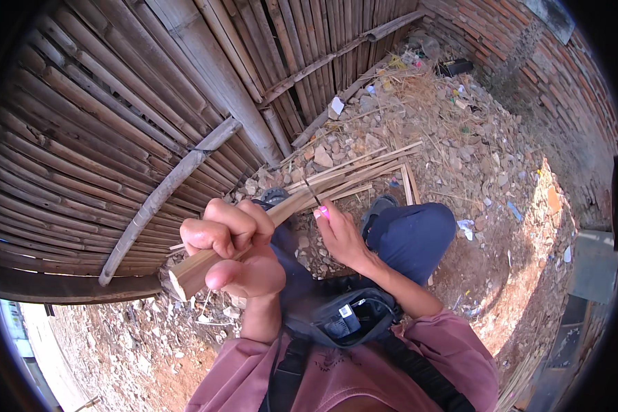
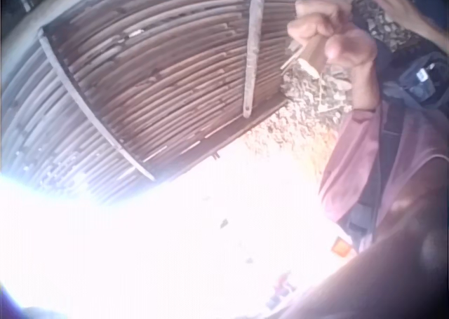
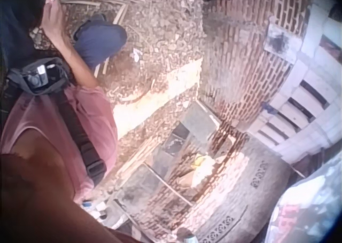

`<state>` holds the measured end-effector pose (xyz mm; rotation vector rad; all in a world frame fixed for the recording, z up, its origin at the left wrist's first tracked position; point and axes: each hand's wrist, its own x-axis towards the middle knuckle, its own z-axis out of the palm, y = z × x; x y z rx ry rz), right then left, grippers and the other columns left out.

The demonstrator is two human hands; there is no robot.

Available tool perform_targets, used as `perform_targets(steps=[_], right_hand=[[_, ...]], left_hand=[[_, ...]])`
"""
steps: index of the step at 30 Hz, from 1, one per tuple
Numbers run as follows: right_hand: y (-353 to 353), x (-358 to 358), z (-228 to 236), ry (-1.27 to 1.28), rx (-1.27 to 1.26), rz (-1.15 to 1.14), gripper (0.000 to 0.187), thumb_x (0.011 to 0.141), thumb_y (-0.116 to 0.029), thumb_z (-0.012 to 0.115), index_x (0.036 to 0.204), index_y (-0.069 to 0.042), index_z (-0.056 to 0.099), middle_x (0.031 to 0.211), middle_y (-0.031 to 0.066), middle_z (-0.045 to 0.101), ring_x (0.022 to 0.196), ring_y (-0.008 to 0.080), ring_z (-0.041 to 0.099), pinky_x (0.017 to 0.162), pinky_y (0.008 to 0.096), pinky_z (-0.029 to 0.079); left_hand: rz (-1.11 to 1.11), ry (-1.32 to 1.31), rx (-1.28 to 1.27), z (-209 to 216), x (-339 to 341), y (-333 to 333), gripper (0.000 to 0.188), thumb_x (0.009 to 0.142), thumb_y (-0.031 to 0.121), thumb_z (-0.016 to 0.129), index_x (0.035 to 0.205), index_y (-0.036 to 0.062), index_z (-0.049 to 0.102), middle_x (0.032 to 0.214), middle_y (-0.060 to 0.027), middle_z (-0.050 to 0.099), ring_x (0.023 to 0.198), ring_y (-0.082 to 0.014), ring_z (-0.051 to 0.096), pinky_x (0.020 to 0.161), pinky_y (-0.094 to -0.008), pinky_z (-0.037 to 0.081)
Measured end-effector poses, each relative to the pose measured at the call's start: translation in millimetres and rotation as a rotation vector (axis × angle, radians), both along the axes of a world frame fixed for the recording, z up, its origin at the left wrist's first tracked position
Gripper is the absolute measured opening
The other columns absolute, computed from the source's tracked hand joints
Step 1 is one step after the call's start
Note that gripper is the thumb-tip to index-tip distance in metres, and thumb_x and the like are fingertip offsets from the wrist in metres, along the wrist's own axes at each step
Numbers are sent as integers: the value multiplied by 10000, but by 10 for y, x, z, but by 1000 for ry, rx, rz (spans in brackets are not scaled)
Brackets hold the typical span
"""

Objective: The person uses a small knife to whittle and shape the ends of thin bamboo sticks, removing thin shavings to taper the wood while holding the sticks by hand.

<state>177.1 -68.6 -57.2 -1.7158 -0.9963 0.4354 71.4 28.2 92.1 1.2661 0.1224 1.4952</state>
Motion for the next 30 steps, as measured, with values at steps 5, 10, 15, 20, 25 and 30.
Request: perform_targets(steps=[5, 10, 15, 20, 25, 30], right_hand=[[-36, 20, 82, -60, -14, 28, 193, 1083, -151, 527, 1119, 38, 525, 713, 300, 620, 737, 530, 653, 622, 570, 468], [-7, -44, 184, -133, 8, 30, 208, 1080, -158, 527, 1130, 44, 520, 688, 297, 614, 715, 532, 649, 614, 593, 470], [38, 116, -29, -159, -81, -5, 209, 1084, -177, 533, 1078, 30, 509, 661, 297, 610, 691, 535, 645, 586, 590, 470], [-12, -79, 183, -208, -29, 26, 236, 1085, -180, 523, 1110, 54, 523, 671, 291, 625, 673, 523, 651, 588, 595, 485], [-4, 85, -68, -199, -106, 18, 236, 1085, -163, 514, 1141, 65, 533, 682, 303, 631, 690, 517, 671, 608, 596, 502], [-19, 333, -603, -172, -201, -47, 250, 1090, -180, 509, 1088, 60, 581, 735, 330, 640, 772, 550, 668, 654, 607, 502]], left_hand=[[75, -13, 23, -6, 102, -103, 635, 995, 721, 549, 895, 141, 311, 638, 28, 261, 491, -69, 169, 433, -262, 164], [227, 15, 9, 45, 131, -119, 638, 1042, 721, 465, 858, 142, 268, 619, 33, 241, 482, -54, 163, 427, -246, 141], [301, 35, 21, 21, 204, -113, 614, 1078, 694, 406, 854, 143, 255, 628, 32, 245, 474, -58, 187, 424, -235, 146], [284, 13, 36, 22, 210, -125, 591, 1097, 663, 397, 857, 142, 255, 632, 28, 249, 470, -59, 202, 422, -231, 151], [300, 22, 71, 2, 186, -109, 582, 1101, 648, 411, 859, 142, 255, 633, 24, 258, 471, -57, 199, 416, -237, 161], [312, 19, 20, -22, 201, -120, 591, 1089, 656, 434, 877, 130, 269, 614, 17, 279, 452, -60, 217, 414, -239, 175]])
